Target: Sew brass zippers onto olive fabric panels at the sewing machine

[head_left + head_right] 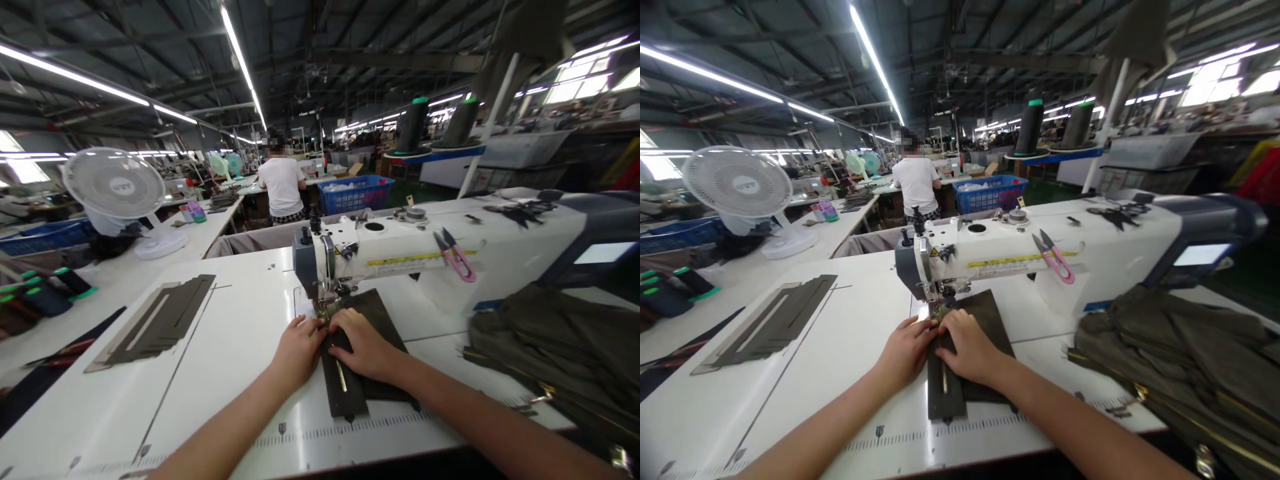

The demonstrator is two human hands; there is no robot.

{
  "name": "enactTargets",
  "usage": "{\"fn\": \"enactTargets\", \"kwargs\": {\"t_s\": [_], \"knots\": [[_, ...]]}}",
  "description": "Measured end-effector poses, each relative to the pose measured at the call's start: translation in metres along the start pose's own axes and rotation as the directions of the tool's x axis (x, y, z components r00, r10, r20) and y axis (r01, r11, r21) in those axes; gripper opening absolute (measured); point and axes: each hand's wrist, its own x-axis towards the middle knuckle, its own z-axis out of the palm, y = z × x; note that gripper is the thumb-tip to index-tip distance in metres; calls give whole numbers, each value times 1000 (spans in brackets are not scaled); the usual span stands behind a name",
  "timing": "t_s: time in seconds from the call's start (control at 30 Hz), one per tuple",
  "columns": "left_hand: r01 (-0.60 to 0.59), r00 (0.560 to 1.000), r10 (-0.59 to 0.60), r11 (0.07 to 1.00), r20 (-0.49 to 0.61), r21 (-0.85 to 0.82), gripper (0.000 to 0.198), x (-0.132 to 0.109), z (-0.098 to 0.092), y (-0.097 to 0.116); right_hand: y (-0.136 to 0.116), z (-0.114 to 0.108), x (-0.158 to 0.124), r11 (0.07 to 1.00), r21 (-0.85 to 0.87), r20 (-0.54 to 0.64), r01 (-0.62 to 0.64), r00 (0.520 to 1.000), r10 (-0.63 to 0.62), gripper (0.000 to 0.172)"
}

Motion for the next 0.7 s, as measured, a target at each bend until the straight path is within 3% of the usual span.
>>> {"fn": "enactTargets", "kwargs": {"t_s": [0.17, 0.47, 0.63, 0.7], "knots": [[52, 998, -55, 995, -35, -84, 28, -5, 0, 4, -9, -2, 3, 994, 13, 86, -106, 991, 105, 21], [155, 985, -163, 980, -52, -128, 41, -8, 2, 8, -26, 9, 13, 932, -94, 46, -351, 933, 356, 24], [108, 992, -114, 988, -48, -110, 32, -10, 1, 9, -23, 1, 2, 937, -178, 43, -302, 949, 314, 16], [77, 996, -80, 994, -31, -77, 24, -11, 1, 9, -22, -5, -14, 940, -256, -22, -227, 973, 229, 21]]}}
